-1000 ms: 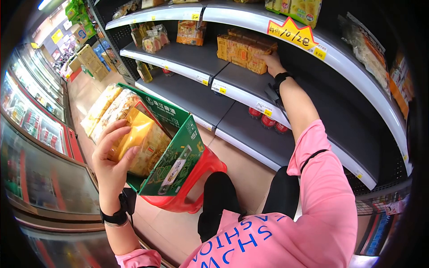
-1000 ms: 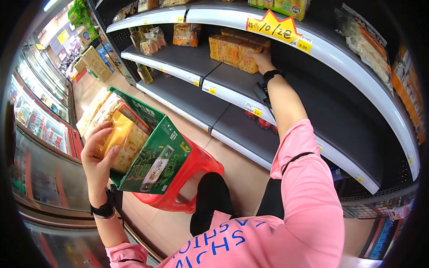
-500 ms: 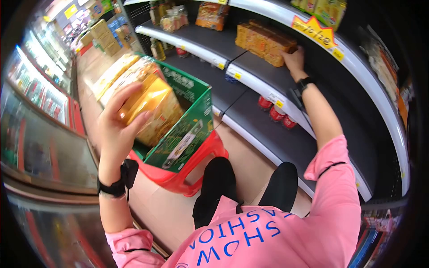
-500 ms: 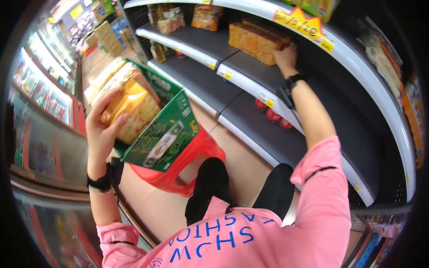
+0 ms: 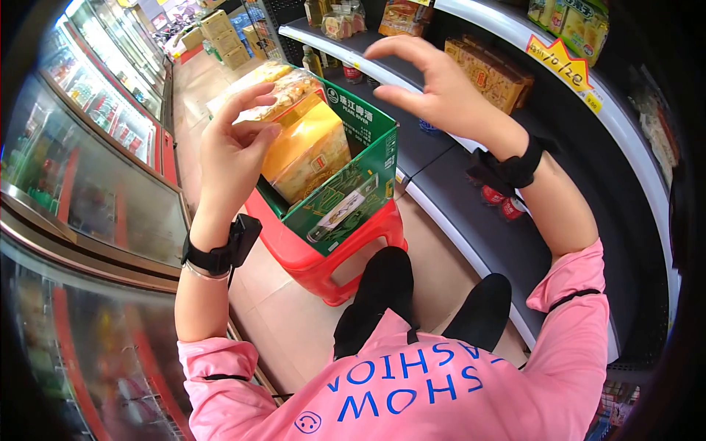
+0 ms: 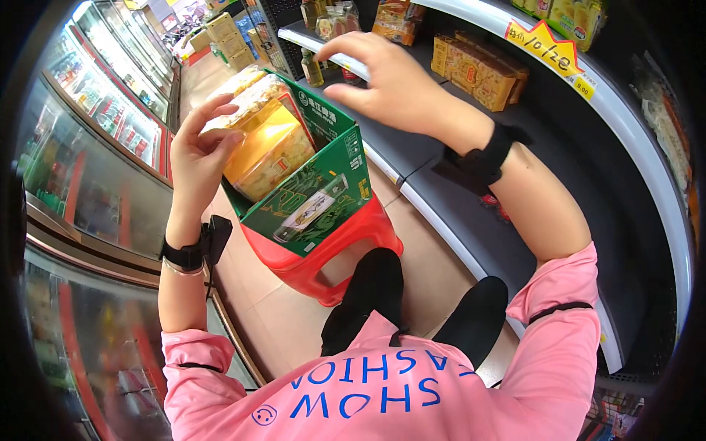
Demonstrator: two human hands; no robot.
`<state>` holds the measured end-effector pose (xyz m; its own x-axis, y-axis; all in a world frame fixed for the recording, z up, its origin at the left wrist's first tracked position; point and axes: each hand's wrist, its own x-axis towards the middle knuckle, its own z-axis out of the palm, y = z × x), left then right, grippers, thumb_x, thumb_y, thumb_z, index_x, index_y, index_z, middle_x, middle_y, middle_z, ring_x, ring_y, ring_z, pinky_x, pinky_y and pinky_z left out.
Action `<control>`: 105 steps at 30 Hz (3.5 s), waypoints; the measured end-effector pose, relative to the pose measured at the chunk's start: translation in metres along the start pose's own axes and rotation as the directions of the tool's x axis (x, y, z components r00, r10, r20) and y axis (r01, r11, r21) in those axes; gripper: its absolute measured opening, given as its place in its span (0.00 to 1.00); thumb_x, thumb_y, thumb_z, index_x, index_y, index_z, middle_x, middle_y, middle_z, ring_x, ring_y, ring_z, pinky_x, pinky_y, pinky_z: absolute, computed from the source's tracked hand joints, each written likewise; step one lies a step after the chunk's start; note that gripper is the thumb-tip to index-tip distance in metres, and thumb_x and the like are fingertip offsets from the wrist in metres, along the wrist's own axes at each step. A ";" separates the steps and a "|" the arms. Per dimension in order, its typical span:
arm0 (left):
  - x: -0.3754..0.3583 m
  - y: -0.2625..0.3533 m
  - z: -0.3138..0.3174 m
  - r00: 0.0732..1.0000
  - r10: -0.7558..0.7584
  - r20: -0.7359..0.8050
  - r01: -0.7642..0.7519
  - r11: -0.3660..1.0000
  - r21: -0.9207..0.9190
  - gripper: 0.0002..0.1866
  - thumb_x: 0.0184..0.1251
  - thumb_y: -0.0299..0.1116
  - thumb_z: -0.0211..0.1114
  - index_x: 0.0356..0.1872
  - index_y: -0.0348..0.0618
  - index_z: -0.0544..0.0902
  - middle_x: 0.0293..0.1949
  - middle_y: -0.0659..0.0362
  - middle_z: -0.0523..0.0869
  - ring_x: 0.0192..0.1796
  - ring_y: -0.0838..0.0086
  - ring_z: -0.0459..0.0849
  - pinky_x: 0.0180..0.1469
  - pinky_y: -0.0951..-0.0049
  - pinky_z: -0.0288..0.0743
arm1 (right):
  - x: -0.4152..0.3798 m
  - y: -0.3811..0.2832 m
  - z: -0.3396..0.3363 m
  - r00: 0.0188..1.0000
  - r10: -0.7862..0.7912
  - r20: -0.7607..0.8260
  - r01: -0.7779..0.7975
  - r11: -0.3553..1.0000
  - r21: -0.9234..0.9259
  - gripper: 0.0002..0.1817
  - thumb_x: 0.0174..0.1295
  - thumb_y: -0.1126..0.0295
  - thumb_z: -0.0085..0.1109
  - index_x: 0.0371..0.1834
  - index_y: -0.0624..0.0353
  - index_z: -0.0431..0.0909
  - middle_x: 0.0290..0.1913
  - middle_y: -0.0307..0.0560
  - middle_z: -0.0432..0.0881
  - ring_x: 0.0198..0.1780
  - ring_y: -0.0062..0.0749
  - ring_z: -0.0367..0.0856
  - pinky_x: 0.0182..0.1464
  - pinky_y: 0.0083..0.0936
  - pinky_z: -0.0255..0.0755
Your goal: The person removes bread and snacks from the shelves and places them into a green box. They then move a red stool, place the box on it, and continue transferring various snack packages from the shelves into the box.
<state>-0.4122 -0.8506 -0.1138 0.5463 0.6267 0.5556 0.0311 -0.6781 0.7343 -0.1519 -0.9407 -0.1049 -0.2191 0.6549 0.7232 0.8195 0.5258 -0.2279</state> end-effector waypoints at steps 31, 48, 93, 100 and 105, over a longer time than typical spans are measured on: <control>0.030 0.027 -0.023 0.993 -0.113 0.025 0.115 0.950 -0.291 0.29 0.67 0.51 0.53 0.62 0.41 0.67 0.56 0.54 0.74 0.57 0.71 0.73 0.59 0.70 0.65 | 0.038 -0.016 -0.065 0.946 0.315 0.070 -0.250 0.577 0.778 0.25 0.49 0.75 0.66 0.53 0.66 0.72 0.48 0.47 0.79 0.46 0.26 0.78 0.50 0.22 0.71; -0.003 0.060 0.020 0.936 -0.238 0.259 0.332 0.841 -0.426 0.29 0.65 0.34 0.59 0.63 0.39 0.59 0.50 0.54 0.76 0.48 0.71 0.79 0.47 0.71 0.78 | -0.022 0.022 -0.082 0.789 0.613 0.050 -0.302 0.314 0.900 0.20 0.56 0.60 0.62 0.47 0.62 0.76 0.44 0.42 0.81 0.44 0.23 0.82 0.47 0.25 0.77; -0.055 0.005 0.224 0.670 -0.304 0.677 0.741 0.333 -0.584 0.23 0.71 0.33 0.43 0.67 0.46 0.56 0.63 0.56 0.66 0.63 0.65 0.68 0.60 0.56 0.65 | -0.252 -0.032 -0.114 0.263 0.964 0.027 -0.435 0.094 0.895 0.22 0.66 0.55 0.47 0.51 0.64 0.69 0.46 0.50 0.78 0.46 0.35 0.81 0.45 0.36 0.79; -0.054 -0.005 0.231 0.648 -0.328 0.688 0.760 0.333 -0.557 0.23 0.72 0.33 0.42 0.67 0.45 0.56 0.63 0.56 0.66 0.62 0.64 0.69 0.60 0.56 0.66 | -0.260 -0.034 -0.110 0.282 0.958 0.045 -0.466 0.096 0.880 0.21 0.66 0.55 0.48 0.49 0.62 0.70 0.46 0.49 0.78 0.45 0.33 0.81 0.44 0.36 0.79; -0.063 -0.020 0.235 0.624 -0.358 0.694 0.781 0.311 -0.542 0.22 0.72 0.34 0.43 0.65 0.46 0.59 0.61 0.58 0.69 0.61 0.68 0.71 0.59 0.59 0.67 | -0.279 -0.030 -0.102 0.263 0.964 0.038 -0.674 0.156 0.722 0.24 0.62 0.54 0.55 0.52 0.63 0.70 0.46 0.46 0.78 0.49 0.25 0.77 0.53 0.24 0.70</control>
<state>-0.2509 -0.9663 -0.2553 0.9113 0.3672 -0.1863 -0.0176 0.4869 0.8733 -0.0614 -1.1944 -0.2339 0.7125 0.6996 -0.0539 -0.1067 0.0321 -0.9938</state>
